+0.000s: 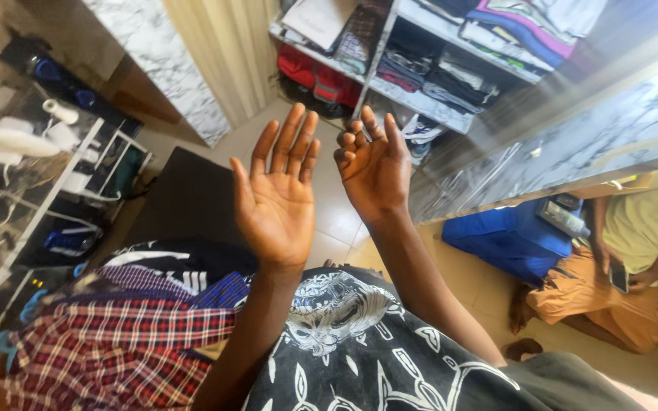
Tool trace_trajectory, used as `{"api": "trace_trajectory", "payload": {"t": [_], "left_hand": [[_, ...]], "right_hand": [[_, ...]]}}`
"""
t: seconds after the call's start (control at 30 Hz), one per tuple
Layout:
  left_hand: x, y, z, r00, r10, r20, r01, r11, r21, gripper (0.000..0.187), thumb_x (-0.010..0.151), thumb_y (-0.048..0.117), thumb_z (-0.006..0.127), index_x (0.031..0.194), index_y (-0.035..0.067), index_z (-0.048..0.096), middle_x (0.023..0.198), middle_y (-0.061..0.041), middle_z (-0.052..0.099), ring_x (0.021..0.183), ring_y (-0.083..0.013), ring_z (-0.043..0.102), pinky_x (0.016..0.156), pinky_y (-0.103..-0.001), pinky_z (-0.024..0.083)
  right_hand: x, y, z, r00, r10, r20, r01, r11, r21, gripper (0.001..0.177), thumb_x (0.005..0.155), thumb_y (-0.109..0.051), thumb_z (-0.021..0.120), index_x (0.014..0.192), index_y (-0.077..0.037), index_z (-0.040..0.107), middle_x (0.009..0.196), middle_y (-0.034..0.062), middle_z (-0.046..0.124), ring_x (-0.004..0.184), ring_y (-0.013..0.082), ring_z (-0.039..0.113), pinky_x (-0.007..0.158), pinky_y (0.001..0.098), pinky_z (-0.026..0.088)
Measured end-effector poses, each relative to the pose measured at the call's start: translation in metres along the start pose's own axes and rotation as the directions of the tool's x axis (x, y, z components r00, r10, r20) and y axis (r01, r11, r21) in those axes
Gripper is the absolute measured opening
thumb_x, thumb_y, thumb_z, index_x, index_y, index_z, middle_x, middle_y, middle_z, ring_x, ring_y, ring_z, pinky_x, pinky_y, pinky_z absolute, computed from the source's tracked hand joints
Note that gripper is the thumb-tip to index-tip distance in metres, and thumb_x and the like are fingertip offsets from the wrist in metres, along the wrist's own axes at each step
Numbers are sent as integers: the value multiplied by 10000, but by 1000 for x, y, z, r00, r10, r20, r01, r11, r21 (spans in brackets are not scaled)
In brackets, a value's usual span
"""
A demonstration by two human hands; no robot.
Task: The person removes several shirts from a closet rack and places them on a black mat on the floor. They then retrieve small jars and a plastic bag containing miscellaneous items from a shelf and place them on the mat as well.
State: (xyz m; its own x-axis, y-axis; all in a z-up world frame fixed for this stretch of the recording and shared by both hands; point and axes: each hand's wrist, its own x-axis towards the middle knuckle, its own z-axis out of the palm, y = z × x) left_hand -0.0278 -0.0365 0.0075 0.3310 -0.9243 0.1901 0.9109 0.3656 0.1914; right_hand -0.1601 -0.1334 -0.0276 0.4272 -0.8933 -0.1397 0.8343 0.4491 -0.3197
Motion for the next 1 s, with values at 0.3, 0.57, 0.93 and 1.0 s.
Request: {"api": "trace_trajectory", "payload": {"t": [0.3, 0.57, 0.93, 1.0], "left_hand": [[25, -41, 0, 997, -73, -27, 73, 997, 1, 594, 1156, 443, 338, 1486, -36, 457, 1674, -322, 311, 1587, -446, 305, 1300, -487, 302], [88, -62, -18, 994, -112, -12, 111, 992, -60, 608, 1161, 433, 323, 1509, -55, 422, 1670, -323, 310, 1576, -442, 317, 1280, -478, 336], [232, -75, -39, 988, -92, 120, 98, 994, -44, 570, 1186, 418, 291, 1525, -7, 463, 1673, -283, 351, 1580, -413, 350, 1318, -471, 332], [255, -69, -42, 989, -96, 112, 99, 995, -17, 574, 1184, 423, 292, 1522, -4, 470, 1665, -279, 370, 1574, -395, 363, 1313, -464, 329]], "right_hand": [[13, -37, -9, 997, -61, -50, 62, 998, 29, 344, 1089, -387, 506, 1194, -87, 637, 986, 69, 660, 887, 195, 628, 736, 295, 503], [58, -49, -13, 992, -95, -78, 95, 995, -4, 333, 1095, -372, 508, 1176, -80, 647, 973, 69, 661, 881, 200, 629, 742, 303, 503], [181, -80, 24, 986, -167, -8, 167, 985, -45, 334, 1111, -350, 498, 1163, -72, 676, 959, 61, 683, 864, 178, 658, 735, 292, 512], [201, -77, 33, 985, -171, 3, 171, 985, -22, 342, 1119, -352, 486, 1158, -67, 672, 962, 62, 686, 870, 178, 662, 749, 286, 519]]}}
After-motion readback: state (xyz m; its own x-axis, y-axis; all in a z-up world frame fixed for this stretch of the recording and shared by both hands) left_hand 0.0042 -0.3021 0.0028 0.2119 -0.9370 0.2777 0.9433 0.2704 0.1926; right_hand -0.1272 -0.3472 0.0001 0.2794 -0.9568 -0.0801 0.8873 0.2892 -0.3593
